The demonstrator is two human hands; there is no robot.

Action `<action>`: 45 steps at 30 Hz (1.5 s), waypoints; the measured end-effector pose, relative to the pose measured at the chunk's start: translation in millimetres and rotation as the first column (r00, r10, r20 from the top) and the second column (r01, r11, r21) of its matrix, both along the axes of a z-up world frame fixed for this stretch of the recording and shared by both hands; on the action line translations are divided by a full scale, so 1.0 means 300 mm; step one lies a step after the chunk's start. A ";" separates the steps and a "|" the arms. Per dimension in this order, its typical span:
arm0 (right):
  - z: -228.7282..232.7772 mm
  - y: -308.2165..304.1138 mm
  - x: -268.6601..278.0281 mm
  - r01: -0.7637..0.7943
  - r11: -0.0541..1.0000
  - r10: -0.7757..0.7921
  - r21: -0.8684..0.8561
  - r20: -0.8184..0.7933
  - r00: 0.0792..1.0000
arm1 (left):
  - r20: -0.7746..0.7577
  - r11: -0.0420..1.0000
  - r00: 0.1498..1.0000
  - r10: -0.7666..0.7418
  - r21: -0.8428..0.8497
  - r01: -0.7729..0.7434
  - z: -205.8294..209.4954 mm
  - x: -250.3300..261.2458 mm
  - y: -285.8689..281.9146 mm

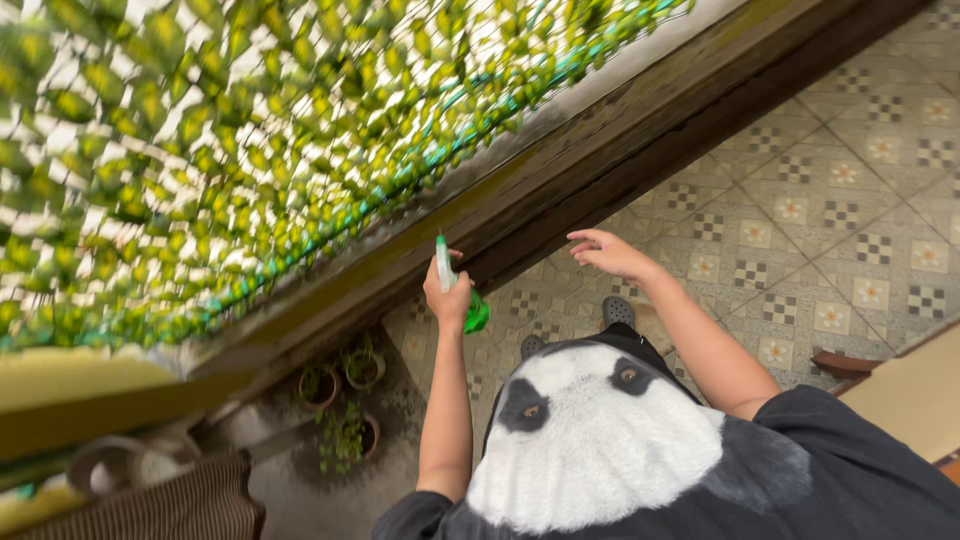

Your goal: The person uses a green spray bottle to mist water onto a hanging artificial leaf canopy and several potted plants on a tiled balcony floor. The person moves along the canopy, spraying different sections and occasionally adjusting the spray direction.

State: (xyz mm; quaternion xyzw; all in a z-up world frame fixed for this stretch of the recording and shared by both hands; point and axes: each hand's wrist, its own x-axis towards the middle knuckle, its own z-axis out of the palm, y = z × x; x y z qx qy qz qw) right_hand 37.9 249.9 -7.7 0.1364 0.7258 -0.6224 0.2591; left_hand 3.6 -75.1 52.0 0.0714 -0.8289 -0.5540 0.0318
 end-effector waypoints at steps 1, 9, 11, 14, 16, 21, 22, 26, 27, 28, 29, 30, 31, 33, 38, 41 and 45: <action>-0.009 -0.015 -0.013 -0.017 1.000 0.017 0.007 0.009 1.000 | -0.018 1.000 1.000 0.023 0.020 -0.023 -0.027 -0.007 -0.025; -0.075 -0.155 -0.102 -0.140 0.986 0.134 -0.090 -0.071 0.989 | -0.167 0.990 0.976 0.142 0.026 -0.140 -0.069 0.062 -0.271; -0.047 -0.196 -0.120 -0.179 0.981 0.174 -0.075 -0.064 0.983 | -0.141 0.975 0.965 0.221 0.040 -0.217 -0.053 0.071 -0.323; 0.005 -0.258 -0.150 -0.240 0.969 0.236 -0.052 -0.071 0.969 | -0.057 0.924 0.923 0.382 0.041 -0.380 -0.051 0.080 -0.396; 0.024 -0.296 -0.155 -0.281 0.959 0.278 -0.031 -0.076 0.958 | -0.021 0.905 0.904 0.426 0.012 -0.426 -0.042 0.127 -0.436; 0.066 -0.388 -0.184 -0.359 0.933 0.358 -0.009 -0.050 0.932 | -0.094 0.909 0.909 0.406 -0.067 -0.412 0.000 0.211 -0.517; 0.077 -0.407 -0.185 -0.371 0.929 0.370 -0.009 -0.044 0.928 | -0.038 0.893 0.894 0.446 -0.047 -0.448 -0.013 0.226 -0.532; 0.122 -0.472 -0.196 -0.414 0.910 0.415 0.016 -0.048 0.909 | -0.009 0.802 0.817 0.577 -0.181 -0.569 -0.116 0.268 -0.560; 0.128 -0.484 -0.199 -0.420 0.907 0.420 0.011 -0.049 0.906 | -0.054 0.764 0.799 0.598 -0.264 -0.589 -0.140 0.274 -0.563; 0.130 -0.496 -0.204 -0.427 0.904 0.426 0.005 -0.049 0.903 | -0.020 0.772 0.802 0.596 -0.258 -0.581 -0.160 0.288 -0.570; 0.129 -0.505 -0.206 -0.437 0.900 0.436 0.007 -0.053 0.898 | 0.014 0.785 0.808 0.589 -0.249 -0.568 -0.180 0.310 -0.572; 0.125 -0.515 -0.211 -0.447 0.895 0.447 0.008 -0.056 0.893 | 0.049 0.796 0.813 0.581 -0.240 -0.555 -0.199 0.322 -0.574; 0.115 -0.517 -0.211 -0.455 0.890 0.455 0.008 -0.056 0.889 | 0.083 0.784 0.796 0.600 -0.257 -0.564 -0.221 0.327 -0.572; 0.089 -0.521 -0.214 -0.465 0.885 0.463 -0.015 -0.066 0.884 | 0.150 0.761 0.758 0.635 -0.292 -0.580 -0.271 0.340 -0.567; 0.032 -0.512 -0.212 -0.472 0.882 0.471 -0.006 -0.046 0.881 | 0.154 0.806 0.794 0.588 -0.204 -0.556 -0.378 0.374 -0.558; -0.014 -0.491 -0.206 -0.459 0.889 0.459 0.006 -0.009 0.889 | 0.107 0.809 0.818 0.565 -0.266 -0.524 -0.429 0.361 -0.537; -0.088 -0.453 -0.192 -0.466 0.884 0.466 0.023 -0.003 0.885 | 0.305 0.815 0.756 0.579 -0.201 -0.543 -0.467 0.308 -0.496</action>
